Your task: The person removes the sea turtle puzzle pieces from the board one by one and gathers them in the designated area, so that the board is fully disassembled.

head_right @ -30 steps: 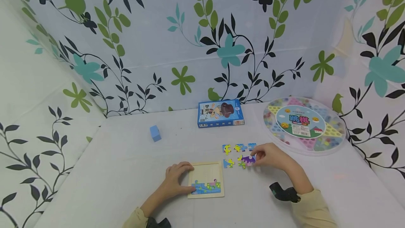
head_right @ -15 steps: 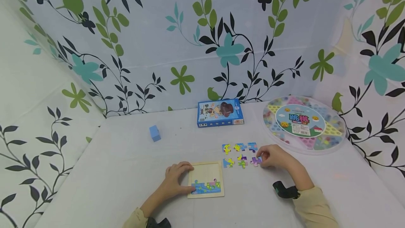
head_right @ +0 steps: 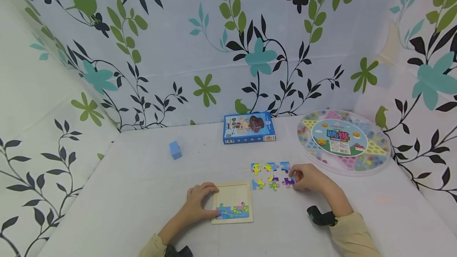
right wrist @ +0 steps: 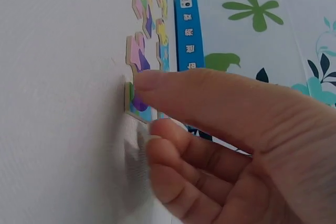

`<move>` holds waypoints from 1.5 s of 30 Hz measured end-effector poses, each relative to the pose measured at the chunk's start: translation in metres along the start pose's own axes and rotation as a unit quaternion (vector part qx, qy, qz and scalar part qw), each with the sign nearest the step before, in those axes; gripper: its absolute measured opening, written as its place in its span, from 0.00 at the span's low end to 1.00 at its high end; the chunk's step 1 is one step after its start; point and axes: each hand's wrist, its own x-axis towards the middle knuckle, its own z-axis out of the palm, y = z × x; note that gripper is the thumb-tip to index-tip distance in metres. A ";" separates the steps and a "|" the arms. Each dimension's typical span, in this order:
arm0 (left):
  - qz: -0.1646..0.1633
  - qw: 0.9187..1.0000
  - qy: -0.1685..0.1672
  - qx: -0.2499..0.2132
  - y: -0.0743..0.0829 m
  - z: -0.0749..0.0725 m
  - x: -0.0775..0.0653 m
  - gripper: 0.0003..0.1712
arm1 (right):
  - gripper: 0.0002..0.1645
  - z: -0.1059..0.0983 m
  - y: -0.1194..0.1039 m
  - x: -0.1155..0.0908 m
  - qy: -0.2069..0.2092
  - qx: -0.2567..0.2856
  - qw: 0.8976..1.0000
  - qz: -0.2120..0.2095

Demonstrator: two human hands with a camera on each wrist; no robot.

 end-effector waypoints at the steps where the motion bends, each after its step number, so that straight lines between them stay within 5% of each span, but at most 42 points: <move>1: 0.000 1.000 0.000 0.001 0.000 0.000 0.000 0.33 | 0.14 0.000 -0.001 0.001 0.016 -0.006 1.000 -0.004; 3: 0.000 1.000 -0.002 0.003 0.000 0.000 0.001 0.33 | 0.13 0.002 -0.007 0.003 0.052 -0.009 0.999 -0.012; 6: -0.001 1.000 -0.005 0.005 0.000 -0.001 0.000 0.33 | 0.12 0.012 -0.024 0.008 0.079 0.057 0.995 -0.032; 10: -0.003 1.000 -0.008 0.003 0.000 -0.001 0.000 0.33 | 0.12 0.038 -0.056 0.017 0.049 0.182 0.979 -0.076; 12: -0.002 1.000 -0.007 0.000 0.001 -0.001 0.000 0.32 | 0.11 0.052 -0.071 0.021 0.037 0.197 0.974 -0.107; 16: 0.007 1.000 -0.003 -0.005 0.002 -0.001 0.001 0.32 | 0.07 0.072 -0.088 0.029 0.045 0.190 0.968 -0.159; 21: 0.018 1.000 -0.005 0.004 0.003 0.000 0.002 0.33 | 0.06 0.090 -0.098 0.037 0.063 0.186 0.968 -0.159; 29: 0.035 0.999 -0.017 0.008 0.001 -0.003 0.000 0.37 | 0.13 0.124 -0.108 0.037 0.012 0.140 0.975 -0.174; 38: 0.061 0.998 -0.028 0.014 -0.001 -0.005 -0.001 0.41 | 0.21 0.138 -0.115 0.031 -0.014 0.127 0.981 -0.145; 45: 0.067 0.997 -0.034 0.005 -0.001 -0.007 0.000 0.41 | 0.29 0.142 -0.123 0.030 -0.017 0.049 0.991 -0.120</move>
